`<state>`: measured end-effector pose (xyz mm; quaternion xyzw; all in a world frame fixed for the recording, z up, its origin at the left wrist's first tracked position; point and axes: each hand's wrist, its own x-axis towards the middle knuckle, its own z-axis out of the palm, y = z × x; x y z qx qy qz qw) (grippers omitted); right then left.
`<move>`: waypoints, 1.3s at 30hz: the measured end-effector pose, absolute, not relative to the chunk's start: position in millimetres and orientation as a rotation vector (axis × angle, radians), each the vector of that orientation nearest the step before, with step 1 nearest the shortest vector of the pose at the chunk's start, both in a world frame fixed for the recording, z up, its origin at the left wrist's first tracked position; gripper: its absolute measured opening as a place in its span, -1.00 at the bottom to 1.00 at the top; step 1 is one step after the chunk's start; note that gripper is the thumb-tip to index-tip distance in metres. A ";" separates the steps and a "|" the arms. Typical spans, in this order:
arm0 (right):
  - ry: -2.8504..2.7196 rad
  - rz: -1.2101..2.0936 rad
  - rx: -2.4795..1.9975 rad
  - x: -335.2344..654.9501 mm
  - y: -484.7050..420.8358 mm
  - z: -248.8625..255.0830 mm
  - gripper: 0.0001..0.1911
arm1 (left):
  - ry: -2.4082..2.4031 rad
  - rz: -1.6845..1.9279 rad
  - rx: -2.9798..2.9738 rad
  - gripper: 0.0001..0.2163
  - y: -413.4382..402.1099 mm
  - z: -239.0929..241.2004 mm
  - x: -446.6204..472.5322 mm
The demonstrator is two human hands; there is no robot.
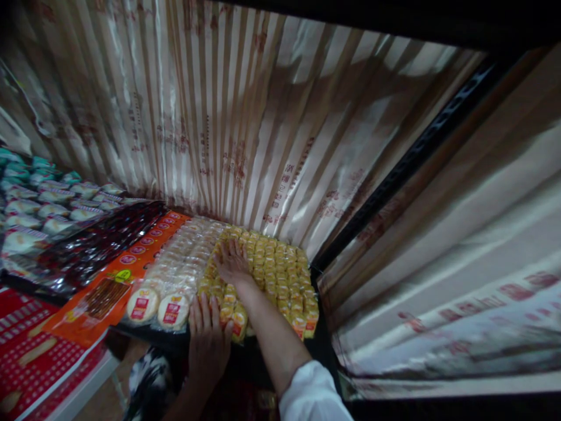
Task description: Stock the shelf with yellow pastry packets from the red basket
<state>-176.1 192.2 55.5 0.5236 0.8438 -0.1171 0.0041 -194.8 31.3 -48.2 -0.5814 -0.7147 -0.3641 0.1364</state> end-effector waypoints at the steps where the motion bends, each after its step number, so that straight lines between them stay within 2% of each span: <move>1: 2.632 -0.362 1.664 -175.8 195.9 55.2 -0.33 | -2.049 -1.066 -1.682 -0.39 31.2 -48.9 -194.7; 6: 2.610 -0.355 1.644 -175.8 205.2 49.5 -0.31 | -2.006 -1.113 -1.671 -0.32 30.1 -47.9 -193.8; 20: 2.594 -0.407 1.748 -166.3 228.6 46.4 -0.33 | -2.010 -1.157 -1.709 -0.34 29.7 -40.4 -192.9; 25: 2.707 -0.516 1.708 -154.0 221.9 64.4 -0.36 | -1.996 -1.171 -1.713 -0.32 25.9 -37.1 -194.5; 29: 3.090 -0.360 1.804 -114.9 175.2 72.2 -0.47 | -2.016 -1.147 -1.730 -0.33 24.0 -37.9 -195.7; 34: 3.372 -0.051 1.803 -61.3 83.7 40.8 -0.64 | -2.035 -1.141 -1.731 -0.34 24.1 -38.6 -197.0; 39: 3.237 0.283 1.846 -54.1 35.6 6.0 -0.50 | -1.999 -1.122 -1.723 -0.34 21.1 -38.0 -197.8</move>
